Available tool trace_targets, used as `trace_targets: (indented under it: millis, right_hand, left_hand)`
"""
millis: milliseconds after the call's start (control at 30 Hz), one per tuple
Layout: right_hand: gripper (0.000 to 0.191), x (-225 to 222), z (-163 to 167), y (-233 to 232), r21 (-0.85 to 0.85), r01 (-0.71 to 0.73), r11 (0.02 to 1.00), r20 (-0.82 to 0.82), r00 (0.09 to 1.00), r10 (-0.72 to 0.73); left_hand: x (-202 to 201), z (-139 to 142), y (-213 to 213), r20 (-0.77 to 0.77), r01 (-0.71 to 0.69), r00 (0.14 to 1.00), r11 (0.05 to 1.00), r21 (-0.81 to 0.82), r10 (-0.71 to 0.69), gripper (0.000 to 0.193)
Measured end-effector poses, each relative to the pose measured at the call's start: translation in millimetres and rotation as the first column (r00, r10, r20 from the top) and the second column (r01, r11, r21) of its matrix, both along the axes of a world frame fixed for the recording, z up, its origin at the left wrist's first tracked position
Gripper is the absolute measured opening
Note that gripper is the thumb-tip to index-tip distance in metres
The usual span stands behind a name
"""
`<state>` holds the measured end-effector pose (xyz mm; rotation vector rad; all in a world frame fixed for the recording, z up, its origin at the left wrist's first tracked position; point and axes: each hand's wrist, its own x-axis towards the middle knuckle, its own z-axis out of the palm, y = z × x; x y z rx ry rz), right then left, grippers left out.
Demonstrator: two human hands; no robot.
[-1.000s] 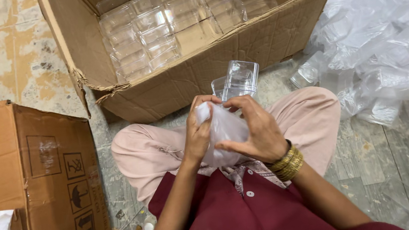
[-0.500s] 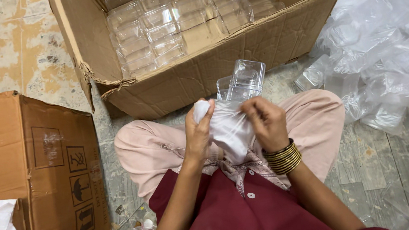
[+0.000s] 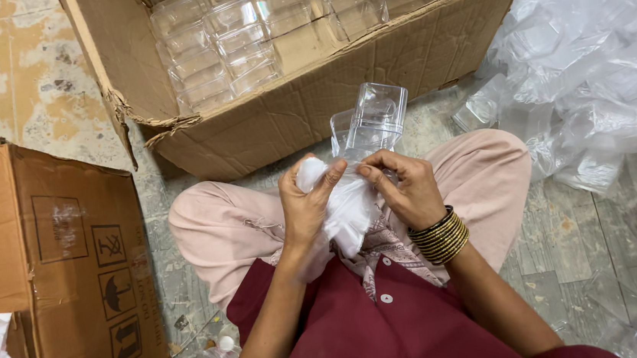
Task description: The person sits on the floor and wraps clear plastic containers with white foam wrap, then places the wrapped containers into a cardboard box, arranging them inside. They repeat this wrap-and-pack cycle and occasionally reposition containers already in the box.
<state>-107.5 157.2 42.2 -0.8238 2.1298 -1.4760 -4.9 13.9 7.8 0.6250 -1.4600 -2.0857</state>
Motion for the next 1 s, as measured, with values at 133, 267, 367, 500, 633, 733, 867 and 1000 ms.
trace_targets:
  millis: [133, 267, 367, 500, 633, 733, 867, 1000]
  right_hand:
    - [0.018, -2.3, -6.3, 2.7, -0.065, -0.016, 0.998, -0.047, 0.999, 0.013]
    - [0.019, -1.4, -7.3, 6.5, -0.115, -0.072, 0.991, -0.246, 0.968, 0.042]
    - [0.019, 0.4, -6.8, 7.3, -0.084, -0.043, 0.995, -0.258, 0.966, 0.020]
    - [0.019, 0.3, -6.7, 7.0, -0.068, -0.007, 0.998, -0.302, 0.953, -0.014]
    - [0.018, -1.1, -5.0, 7.5, -0.114, -0.028, 0.993, -0.313, 0.950, -0.009]
    - [0.018, -0.7, -1.7, 7.1, -0.151, -0.058, 0.987, -0.285, 0.958, 0.013]
    - [0.017, -0.5, 1.8, 6.4, -0.132, -0.123, 0.983, -0.346, 0.935, 0.071]
    - [0.017, -0.1, -5.5, 7.2, -0.012, -0.041, 0.999, -0.298, 0.954, 0.035]
  left_hand:
    - [-0.8, 1.1, 2.4, 0.007, -0.009, 1.000, 1.000, -0.009, 0.009, 0.012]
    - [-2.6, -2.6, 2.7, -0.015, 0.022, 1.000, 1.000, -0.007, -0.022, 0.016]
    - [-1.3, -7.1, 1.9, -0.016, 0.057, 0.998, 0.997, 0.048, -0.056, 0.024]
    - [0.4, -8.3, -0.9, -0.065, 0.154, 0.987, 0.986, 0.068, -0.149, 0.012]
    - [-1.4, -2.7, -1.2, -0.018, 0.154, 0.988, 0.976, 0.153, -0.153, 0.016]
    - [-2.7, 3.3, 0.6, -0.054, 0.169, 0.985, 0.980, 0.107, -0.164, 0.016]
    - [-2.0, 10.1, 4.6, -0.060, 0.167, 0.986, 0.964, 0.205, -0.158, 0.015]
    - [-1.4, 11.0, 4.8, -0.076, 0.185, 0.982, 0.951, 0.248, -0.172, 0.016]
